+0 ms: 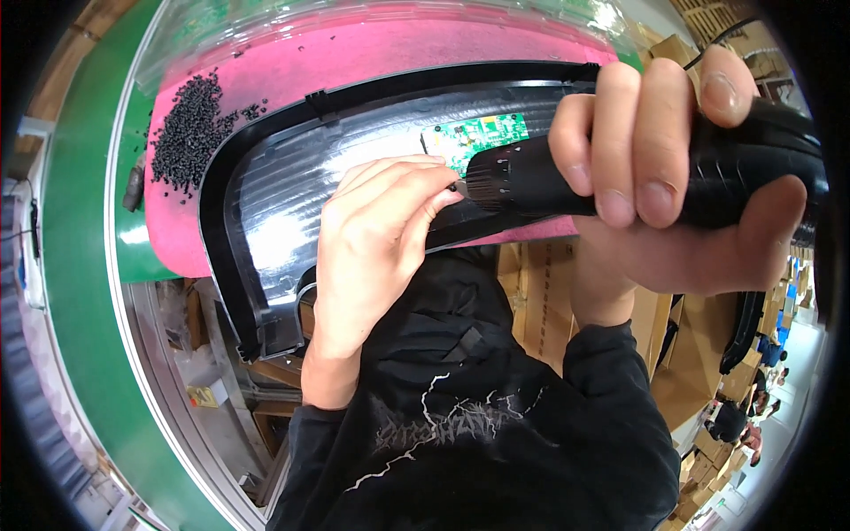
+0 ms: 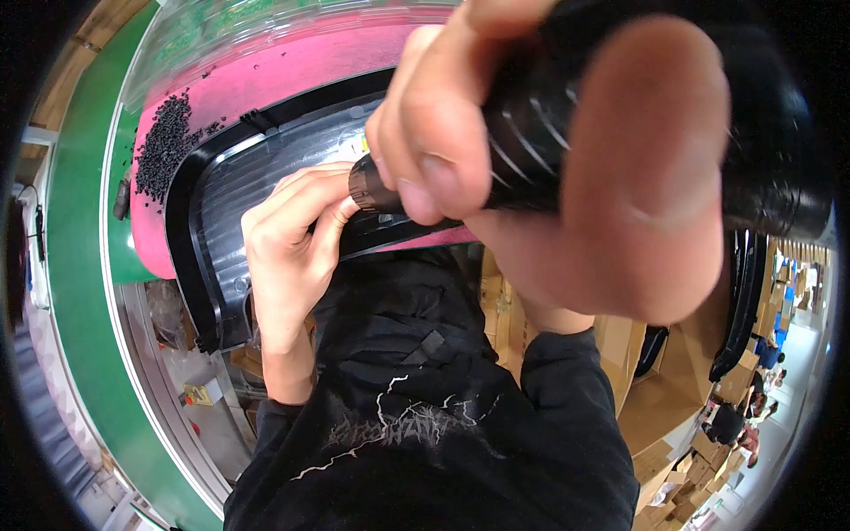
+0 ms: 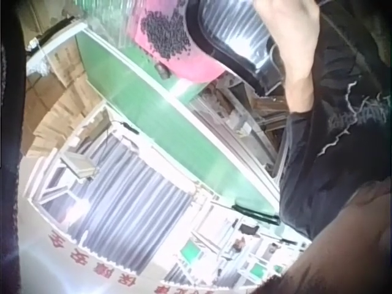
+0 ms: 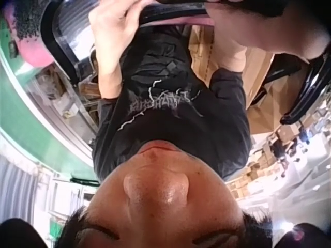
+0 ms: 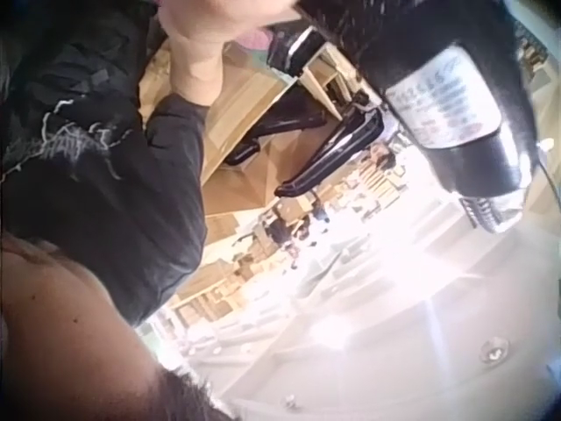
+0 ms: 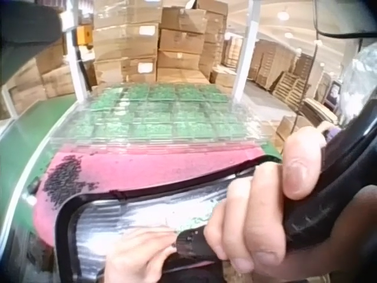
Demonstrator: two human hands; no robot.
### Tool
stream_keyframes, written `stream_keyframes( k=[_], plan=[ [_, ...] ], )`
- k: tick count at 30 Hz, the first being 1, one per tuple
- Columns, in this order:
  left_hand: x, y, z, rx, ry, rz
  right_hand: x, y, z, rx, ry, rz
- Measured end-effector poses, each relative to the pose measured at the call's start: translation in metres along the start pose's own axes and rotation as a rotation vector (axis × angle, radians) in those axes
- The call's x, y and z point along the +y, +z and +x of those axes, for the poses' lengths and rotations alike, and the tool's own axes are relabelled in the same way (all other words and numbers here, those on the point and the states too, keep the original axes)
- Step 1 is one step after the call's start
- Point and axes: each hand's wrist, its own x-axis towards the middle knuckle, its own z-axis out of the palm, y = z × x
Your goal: Assembling electronic circuit boards into plastic housings and securing them with an electric screwdriver.
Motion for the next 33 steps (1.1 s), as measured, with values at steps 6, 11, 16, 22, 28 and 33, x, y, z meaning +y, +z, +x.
stream_keyframes(
  k=[6,11,16,22,28,33],
  plan=[
    [0.001,0.0,0.002,-0.031,0.021,0.046,-0.006,-0.007,0.01,-0.096,0.096,0.059],
    [0.002,0.007,0.005,-0.118,-0.073,0.256,-0.006,-0.01,-0.016,0.339,-0.035,-0.126],
    [0.006,0.005,0.004,-0.208,-0.093,0.365,0.041,-0.039,-0.008,0.262,-0.277,0.267],
    [0.009,0.005,0.005,-0.228,-0.128,0.358,0.053,-0.055,-0.01,-0.053,-0.591,0.533],
    [0.01,0.007,0.006,-0.231,-0.12,0.358,0.02,-0.001,-0.021,0.91,0.126,-0.095],
    [0.009,0.004,0.008,-0.208,-0.118,0.365,0.014,-0.004,-0.01,0.836,0.292,-0.178]
  ],
)
